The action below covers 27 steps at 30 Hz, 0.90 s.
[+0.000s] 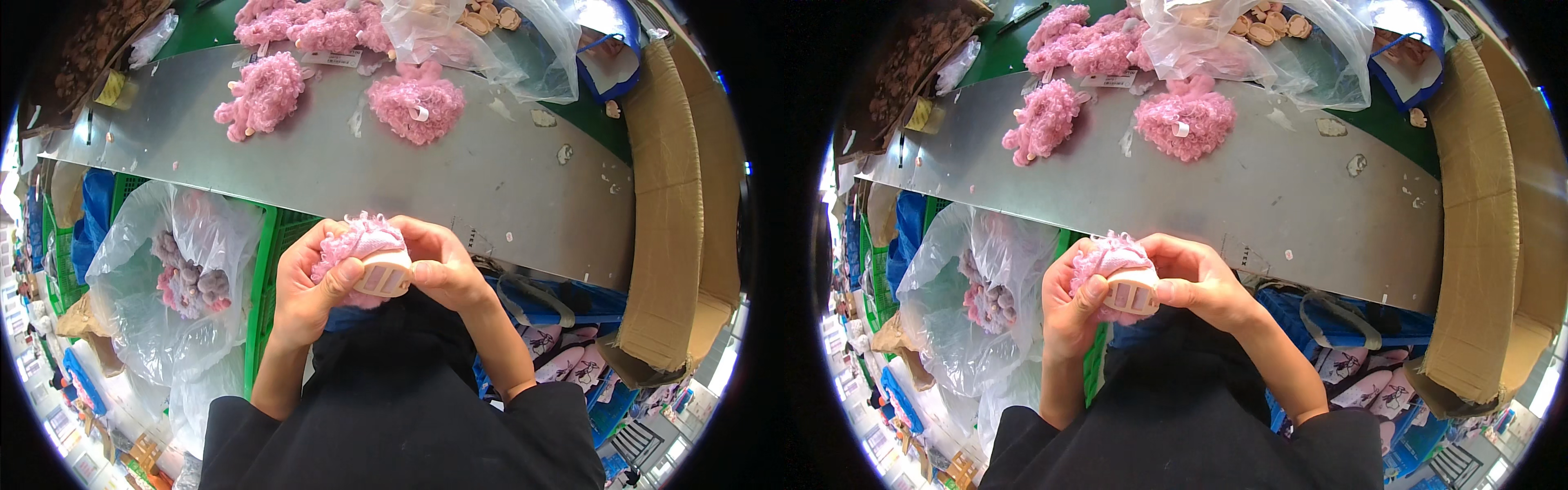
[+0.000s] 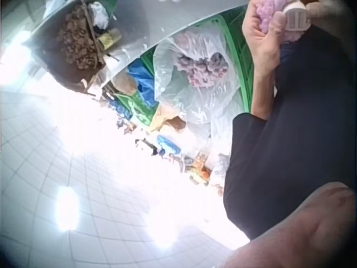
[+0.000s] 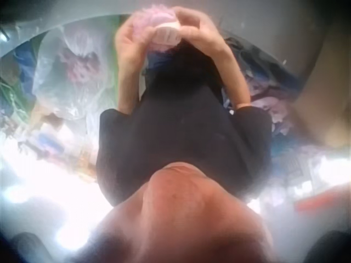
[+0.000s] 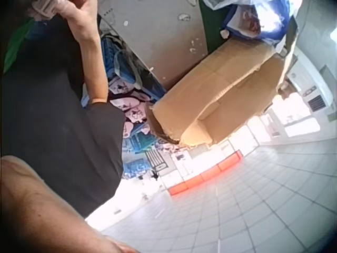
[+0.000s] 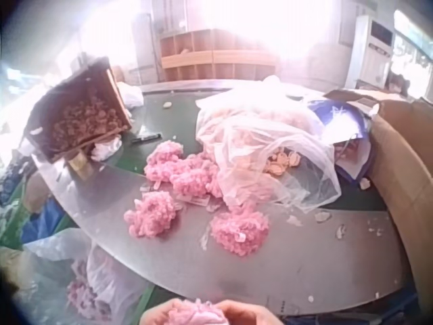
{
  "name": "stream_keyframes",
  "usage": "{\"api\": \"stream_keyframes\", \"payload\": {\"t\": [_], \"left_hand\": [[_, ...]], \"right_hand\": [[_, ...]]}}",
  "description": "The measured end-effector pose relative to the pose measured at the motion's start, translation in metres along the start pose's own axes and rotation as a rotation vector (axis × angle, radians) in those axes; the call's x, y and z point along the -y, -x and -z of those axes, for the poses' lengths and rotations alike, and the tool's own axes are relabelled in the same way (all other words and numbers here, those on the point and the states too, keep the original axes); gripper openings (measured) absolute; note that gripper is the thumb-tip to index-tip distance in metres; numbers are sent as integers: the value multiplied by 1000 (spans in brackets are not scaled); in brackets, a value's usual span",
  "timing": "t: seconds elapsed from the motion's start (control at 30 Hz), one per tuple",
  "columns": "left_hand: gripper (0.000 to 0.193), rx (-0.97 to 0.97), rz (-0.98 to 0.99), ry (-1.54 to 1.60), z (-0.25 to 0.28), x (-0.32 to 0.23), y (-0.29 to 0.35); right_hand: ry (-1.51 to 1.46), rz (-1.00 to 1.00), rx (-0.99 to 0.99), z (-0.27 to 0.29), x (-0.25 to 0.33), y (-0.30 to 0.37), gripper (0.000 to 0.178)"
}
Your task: The person repeatedly picks up pink fluffy items and white plastic clips from a table. They attach the clips to the fluffy items by hand and place the finished units into a green crate. The process is repeated for multiple items.
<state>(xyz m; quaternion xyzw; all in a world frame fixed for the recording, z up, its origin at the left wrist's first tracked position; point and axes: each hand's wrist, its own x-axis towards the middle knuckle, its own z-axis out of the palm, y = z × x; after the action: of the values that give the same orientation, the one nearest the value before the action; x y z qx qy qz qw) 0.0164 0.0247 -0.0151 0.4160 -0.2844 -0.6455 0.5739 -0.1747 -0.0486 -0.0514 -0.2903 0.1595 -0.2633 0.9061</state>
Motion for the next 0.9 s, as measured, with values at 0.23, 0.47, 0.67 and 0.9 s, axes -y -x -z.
{"api": "stream_keyframes", "payload": {"t": [0.23, 0.47, 0.67, 0.9], "left_hand": [[21, -44, -174, -111, -5, 8, 0], [19, -85, -265, -285, -16, 5, -3], [17, 10, -345, -270, -13, 8, -4], [30, 194, -249, -132, -1, 4, -4]], "right_hand": [[40, -52, 58, 6, -7, -5, 80], [103, 77, 10, -9, -8, 1, 70], [301, 203, -84, -24, -7, 9, 62], [426, 465, -52, -27, -6, 10, 44]]}}
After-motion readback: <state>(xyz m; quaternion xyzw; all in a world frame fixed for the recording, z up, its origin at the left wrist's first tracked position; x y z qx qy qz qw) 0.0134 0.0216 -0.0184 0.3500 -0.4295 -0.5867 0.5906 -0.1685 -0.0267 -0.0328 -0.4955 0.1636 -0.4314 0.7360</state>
